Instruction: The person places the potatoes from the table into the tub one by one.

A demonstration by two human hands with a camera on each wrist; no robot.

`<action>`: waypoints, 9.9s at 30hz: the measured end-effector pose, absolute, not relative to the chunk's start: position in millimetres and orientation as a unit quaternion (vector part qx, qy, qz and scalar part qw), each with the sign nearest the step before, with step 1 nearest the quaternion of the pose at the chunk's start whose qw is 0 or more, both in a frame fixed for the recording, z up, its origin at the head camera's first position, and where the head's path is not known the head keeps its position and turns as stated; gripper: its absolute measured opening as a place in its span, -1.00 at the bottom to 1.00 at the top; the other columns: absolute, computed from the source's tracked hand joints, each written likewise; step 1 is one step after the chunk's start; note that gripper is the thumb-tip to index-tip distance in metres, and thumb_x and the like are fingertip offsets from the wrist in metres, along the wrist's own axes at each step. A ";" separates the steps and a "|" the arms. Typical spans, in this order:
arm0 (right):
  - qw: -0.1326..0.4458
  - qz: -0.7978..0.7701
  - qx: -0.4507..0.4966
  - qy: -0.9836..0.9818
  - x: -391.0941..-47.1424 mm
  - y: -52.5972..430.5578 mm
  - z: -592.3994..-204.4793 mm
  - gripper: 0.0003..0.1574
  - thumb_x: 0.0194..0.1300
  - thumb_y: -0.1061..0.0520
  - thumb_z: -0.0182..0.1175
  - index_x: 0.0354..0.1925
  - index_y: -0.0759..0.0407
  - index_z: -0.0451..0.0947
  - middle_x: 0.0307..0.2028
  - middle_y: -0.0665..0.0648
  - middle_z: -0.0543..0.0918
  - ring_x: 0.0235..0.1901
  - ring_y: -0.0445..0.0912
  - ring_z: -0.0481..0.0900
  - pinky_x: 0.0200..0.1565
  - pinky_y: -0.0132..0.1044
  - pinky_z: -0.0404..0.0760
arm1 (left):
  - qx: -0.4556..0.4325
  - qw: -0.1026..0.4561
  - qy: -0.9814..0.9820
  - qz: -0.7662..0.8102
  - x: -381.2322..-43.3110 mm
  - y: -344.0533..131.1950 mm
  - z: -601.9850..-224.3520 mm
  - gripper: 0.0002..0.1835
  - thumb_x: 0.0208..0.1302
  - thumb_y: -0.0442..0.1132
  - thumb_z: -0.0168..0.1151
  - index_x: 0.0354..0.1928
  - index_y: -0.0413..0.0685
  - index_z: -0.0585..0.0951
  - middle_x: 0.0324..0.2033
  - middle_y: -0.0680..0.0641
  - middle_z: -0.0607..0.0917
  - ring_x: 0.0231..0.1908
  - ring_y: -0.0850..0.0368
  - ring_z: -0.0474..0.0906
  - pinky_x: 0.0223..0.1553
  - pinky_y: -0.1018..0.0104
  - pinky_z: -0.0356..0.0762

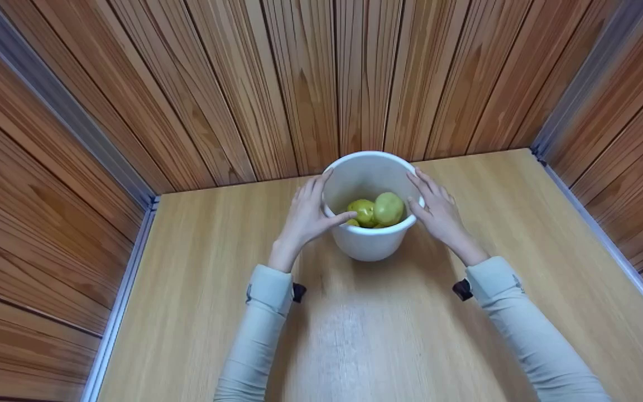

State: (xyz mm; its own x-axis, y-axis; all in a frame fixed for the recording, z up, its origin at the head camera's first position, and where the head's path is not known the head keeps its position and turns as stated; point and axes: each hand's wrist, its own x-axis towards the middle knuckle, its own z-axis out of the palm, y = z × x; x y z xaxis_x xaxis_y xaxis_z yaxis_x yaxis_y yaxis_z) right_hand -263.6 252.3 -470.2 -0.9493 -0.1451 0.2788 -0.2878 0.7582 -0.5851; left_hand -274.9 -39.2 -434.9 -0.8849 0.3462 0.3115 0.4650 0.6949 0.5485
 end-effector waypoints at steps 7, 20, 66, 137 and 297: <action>0.104 0.328 0.113 -0.932 -263.8 252.5 -470.5 -0.30 0.38 -0.14 -0.11 0.42 -0.14 0.02 0.45 0.06 -0.03 0.32 0.24 0.04 0.19 0.28 -0.01 | -0.215 0.086 -0.918 -0.322 -274.4 -40.8 -436.2 0.09 -0.12 0.47 0.18 0.42 0.16 0.06 0.30 -0.03 0.28 0.29 0.00 0.19 0.33 -0.09 0.00; 0.096 0.336 0.109 -0.931 -264.7 253.0 -471.5 -0.30 0.38 -0.17 -0.11 0.42 -0.17 0.00 0.45 0.07 -0.04 0.33 0.24 0.01 0.20 0.30 -0.05 | -0.211 0.082 -0.918 -0.324 -271.8 -44.4 -437.7 0.08 -0.11 0.48 0.15 0.42 0.17 0.07 0.32 -0.03 0.25 0.33 0.00 0.15 0.34 -0.10 -0.01; 0.093 0.340 0.107 -0.930 -263.4 252.4 -470.7 -0.30 0.38 -0.15 -0.10 0.42 -0.20 -0.02 0.45 0.08 -0.05 0.29 0.25 0.06 0.20 0.29 -0.03 | -0.166 0.063 -0.920 -0.349 -252.6 -74.7 -457.6 0.05 -0.14 0.49 0.16 0.41 0.33 0.04 0.36 0.03 0.19 0.37 0.03 0.05 0.34 -0.15 -0.09; 0.071 0.349 0.096 -0.929 -263.6 251.4 -469.4 -0.29 0.38 -0.21 -0.12 0.42 -0.29 -0.05 0.46 0.01 -0.10 0.37 0.24 -0.10 0.23 0.35 -0.20 | -0.092 0.026 -0.931 -0.351 -222.1 -121.3 -505.6 0.07 -0.20 0.56 0.11 0.40 0.49 -0.03 0.39 0.04 0.15 0.37 -0.04 0.03 0.27 -0.24 0.02; 0.097 0.356 0.107 -0.923 -263.0 251.5 -472.9 -0.31 0.39 -0.15 -0.12 0.42 -0.18 0.01 0.45 0.05 -0.07 0.35 0.24 -0.01 0.22 0.33 -0.10 | -0.077 -0.050 -0.914 -0.395 -160.1 -165.0 -571.3 -0.14 0.02 -0.05 0.39 0.34 0.01 0.19 0.23 -0.12 0.28 0.02 0.00 0.40 0.02 0.04 0.44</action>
State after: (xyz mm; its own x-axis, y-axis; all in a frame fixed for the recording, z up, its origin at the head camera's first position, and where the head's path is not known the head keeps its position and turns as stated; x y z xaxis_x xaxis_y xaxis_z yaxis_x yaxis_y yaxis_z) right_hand -263.0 251.5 -472.9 -0.9587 -0.1281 0.2541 -0.2655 0.7241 -0.6366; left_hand -160.1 -165.0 -571.3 -0.9832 0.1802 -0.0298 0.1019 0.6768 0.7291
